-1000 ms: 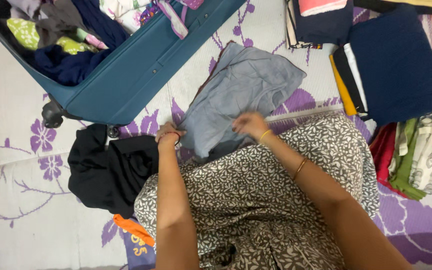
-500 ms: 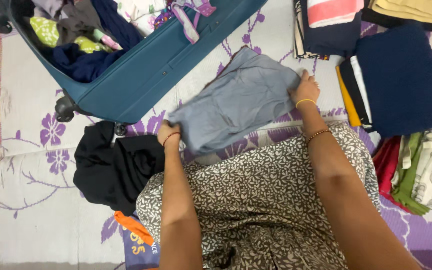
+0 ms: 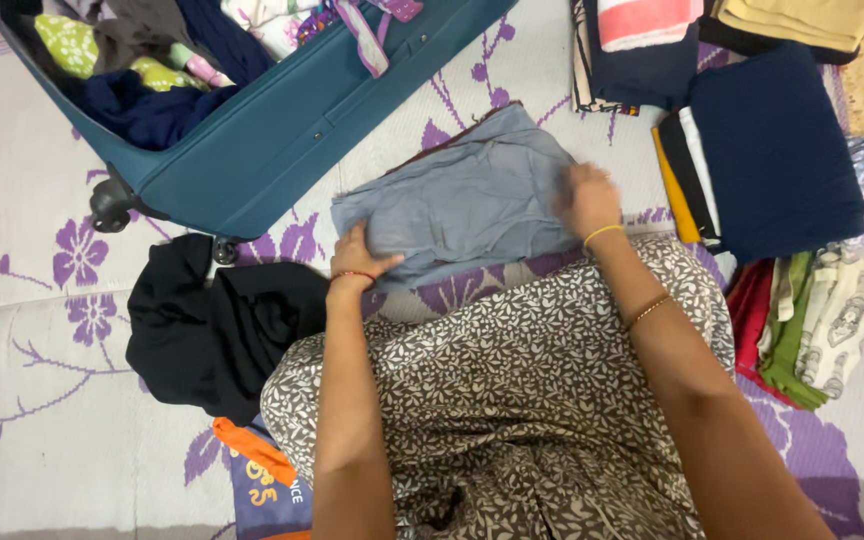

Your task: The person folds a grey shirt and a white floral dress by hand while sitting on a mat next to an open suitcase.

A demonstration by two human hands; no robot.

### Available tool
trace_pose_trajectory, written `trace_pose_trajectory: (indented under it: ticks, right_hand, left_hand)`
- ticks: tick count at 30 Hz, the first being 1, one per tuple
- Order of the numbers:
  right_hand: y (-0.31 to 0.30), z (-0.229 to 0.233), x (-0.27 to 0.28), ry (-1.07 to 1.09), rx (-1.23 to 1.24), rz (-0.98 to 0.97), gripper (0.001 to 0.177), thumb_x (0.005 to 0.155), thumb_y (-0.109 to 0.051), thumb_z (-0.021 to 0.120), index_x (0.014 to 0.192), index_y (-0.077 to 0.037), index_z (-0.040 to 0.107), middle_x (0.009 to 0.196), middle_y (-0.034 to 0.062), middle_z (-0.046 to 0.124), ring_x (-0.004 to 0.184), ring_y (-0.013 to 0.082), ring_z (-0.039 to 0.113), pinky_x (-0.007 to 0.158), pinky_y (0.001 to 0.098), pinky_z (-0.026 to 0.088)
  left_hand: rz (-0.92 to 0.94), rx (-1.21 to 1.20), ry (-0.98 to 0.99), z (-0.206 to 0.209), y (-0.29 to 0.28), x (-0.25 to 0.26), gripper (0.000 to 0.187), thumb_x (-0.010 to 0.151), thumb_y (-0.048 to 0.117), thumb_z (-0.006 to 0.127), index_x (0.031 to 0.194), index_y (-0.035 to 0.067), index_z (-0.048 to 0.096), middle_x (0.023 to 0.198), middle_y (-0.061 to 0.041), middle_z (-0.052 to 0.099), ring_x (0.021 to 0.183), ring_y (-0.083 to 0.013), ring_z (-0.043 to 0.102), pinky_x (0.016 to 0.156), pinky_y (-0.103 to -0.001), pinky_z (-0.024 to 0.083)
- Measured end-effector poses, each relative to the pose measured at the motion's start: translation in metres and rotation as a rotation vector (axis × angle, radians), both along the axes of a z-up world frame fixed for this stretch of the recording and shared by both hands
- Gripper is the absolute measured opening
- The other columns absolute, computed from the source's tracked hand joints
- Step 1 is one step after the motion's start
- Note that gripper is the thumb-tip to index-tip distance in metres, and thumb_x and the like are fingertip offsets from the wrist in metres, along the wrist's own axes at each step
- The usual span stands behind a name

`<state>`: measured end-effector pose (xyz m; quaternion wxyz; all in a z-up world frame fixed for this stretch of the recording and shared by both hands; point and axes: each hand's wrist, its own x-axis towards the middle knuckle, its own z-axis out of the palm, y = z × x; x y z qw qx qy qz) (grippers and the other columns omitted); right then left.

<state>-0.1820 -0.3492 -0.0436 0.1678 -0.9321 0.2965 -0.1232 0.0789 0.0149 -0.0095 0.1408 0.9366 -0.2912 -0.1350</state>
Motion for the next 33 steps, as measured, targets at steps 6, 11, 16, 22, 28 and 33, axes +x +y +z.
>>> trace_pose_trajectory:
  ticks: [6, 11, 16, 22, 28, 33]
  right_hand:
    - [0.082, 0.02, 0.018, 0.149, -0.11, 0.67, 0.092, 0.063, -0.039, 0.084, 0.146, -0.018, 0.051, 0.153, 0.0139, 0.043, 0.141, 0.0387, 0.041, 0.11, 0.0591, 0.034]
    - [0.078, -0.019, 0.034, 0.142, -0.117, 0.58, 0.07, 0.084, -0.036, 0.07, 0.147, -0.014, 0.049, 0.155, 0.0123, 0.044, 0.138, 0.0346, 0.043, 0.109, 0.0547, 0.035]
    - [0.061, -0.064, 0.035, 0.0, -0.225, 0.483, 0.047, 0.091, -0.013, 0.055, 0.138, -0.015, 0.06, 0.146, 0.0073, 0.059, 0.129, 0.0279, 0.055, 0.106, 0.0443, 0.045]
    - [0.047, -0.048, 0.036, -0.027, -0.459, 0.392, 0.022, 0.09, -0.018, 0.056, 0.103, -0.018, 0.074, 0.103, 0.0014, 0.068, 0.111, 0.0237, 0.059, 0.092, 0.0405, 0.045]
    - [0.045, -0.065, 0.038, 0.146, -0.533, 0.29, 0.02, 0.089, -0.021, 0.058, 0.093, -0.018, 0.077, 0.109, 0.0009, 0.07, 0.115, 0.0228, 0.058, 0.097, 0.0432, 0.042]
    - [0.038, -0.086, 0.039, 0.099, -0.293, 0.141, 0.023, 0.089, -0.02, 0.057, 0.095, -0.021, 0.08, 0.116, 0.0024, 0.07, 0.118, 0.0272, 0.057, 0.098, 0.0503, 0.04]
  left_hand:
    - [0.062, 0.248, -0.066, -0.004, -0.005, -0.028, 0.111, 0.059, 0.026, 0.093, 0.153, 0.015, 0.036, 0.141, -0.014, 0.053, 0.129, -0.0358, 0.051, 0.1, -0.052, 0.047]
    - [0.092, -0.229, -0.474, -0.001, -0.004, -0.025, 0.043, 0.078, -0.004, 0.068, 0.117, 0.014, 0.066, 0.136, -0.013, 0.062, 0.114, -0.0347, 0.062, 0.094, -0.046, 0.055]
    - [-0.064, -0.376, -0.655, 0.016, 0.001, -0.023, 0.037, 0.08, -0.002, 0.065, 0.113, 0.012, 0.069, 0.123, -0.014, 0.057, 0.112, -0.0357, 0.06, 0.092, -0.046, 0.053]
    - [-0.321, 0.398, -0.712, -0.084, -0.002, -0.022, 0.047, 0.094, 0.019, 0.056, 0.14, 0.026, 0.055, 0.129, -0.006, 0.053, 0.113, -0.0282, 0.055, 0.089, -0.052, 0.053]
    - [-0.066, 0.663, -0.346, -0.101, -0.006, -0.032, 0.071, 0.091, 0.015, 0.055, 0.156, 0.039, 0.041, 0.131, -0.011, 0.051, 0.107, -0.0343, 0.059, 0.066, -0.049, 0.056]
    - [-0.126, 0.209, 0.032, -0.08, 0.01, -0.01, 0.03, 0.086, 0.026, 0.066, 0.112, 0.02, 0.078, 0.112, -0.016, 0.074, 0.106, -0.0369, 0.07, 0.093, -0.047, 0.055]
